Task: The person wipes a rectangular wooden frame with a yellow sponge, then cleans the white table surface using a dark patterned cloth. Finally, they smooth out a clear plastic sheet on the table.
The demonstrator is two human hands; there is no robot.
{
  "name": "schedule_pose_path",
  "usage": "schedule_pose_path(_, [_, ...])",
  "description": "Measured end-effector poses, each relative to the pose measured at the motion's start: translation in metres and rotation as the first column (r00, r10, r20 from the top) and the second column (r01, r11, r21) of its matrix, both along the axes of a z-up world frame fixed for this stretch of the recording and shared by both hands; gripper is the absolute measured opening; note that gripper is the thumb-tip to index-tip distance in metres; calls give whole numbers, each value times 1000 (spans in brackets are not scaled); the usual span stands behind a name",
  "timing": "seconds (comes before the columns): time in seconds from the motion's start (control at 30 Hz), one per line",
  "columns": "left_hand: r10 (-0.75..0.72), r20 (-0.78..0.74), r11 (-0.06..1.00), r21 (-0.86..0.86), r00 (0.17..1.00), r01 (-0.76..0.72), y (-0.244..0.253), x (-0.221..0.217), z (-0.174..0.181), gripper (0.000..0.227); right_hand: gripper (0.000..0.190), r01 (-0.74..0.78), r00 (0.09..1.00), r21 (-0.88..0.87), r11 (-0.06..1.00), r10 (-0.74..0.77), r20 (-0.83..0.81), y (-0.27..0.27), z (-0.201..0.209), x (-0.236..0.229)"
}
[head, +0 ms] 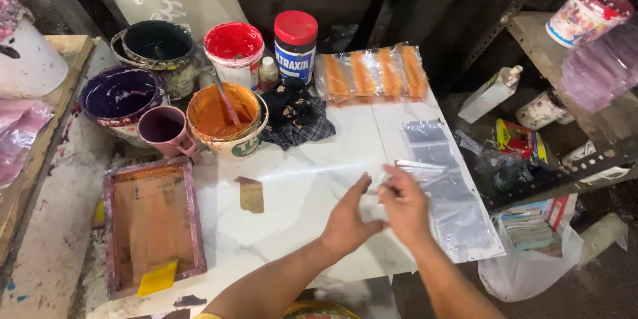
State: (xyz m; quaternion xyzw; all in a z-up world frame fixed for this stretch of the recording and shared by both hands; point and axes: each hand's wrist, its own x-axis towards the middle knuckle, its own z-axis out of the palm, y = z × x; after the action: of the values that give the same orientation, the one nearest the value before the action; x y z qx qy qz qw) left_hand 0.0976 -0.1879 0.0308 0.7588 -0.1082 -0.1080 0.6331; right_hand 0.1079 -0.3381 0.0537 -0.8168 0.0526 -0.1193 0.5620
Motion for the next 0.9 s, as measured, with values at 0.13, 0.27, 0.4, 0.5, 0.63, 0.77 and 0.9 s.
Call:
schedule_pose_path(0.13, [151,-104,980,-113,983,-162,10,1,-20,51,39,-182,983,-65,981,183,16,19,-14,-14])
schedule_pose_path(0.27, [180,-304,929,-262,936,-263,35,0,-21,25,45,-78,961,-312,947,155,227,28,-27,-19])
schedule_pose_path(0.4, [219,-248,956,-139,944,-258,47,7,-32,18,86,256,895,-742,619,138,424,-5,-73,-3])
schedule_pose_path(0.5, [186,-216,959,-173,959,-225,42,11,-24,21,86,191,907,-735,651,171,386,-39,-75,0])
schedule_pose_path(0.63, [159,-175,976,-118,972,-181,30,28,12,20,99,-1,996,-779,627,71,55,-78,-62,6])
schedule_pose_path(0.77, [110,-105,991,-62,988,-117,7,56,53,22,78,32,990,-843,537,-136,-49,-126,-80,29])
schedule_pose_path(0.9, [39,-93,988,-147,995,-53,-16,85,95,25,24,132,962,-837,531,-273,-22,-169,-109,69])
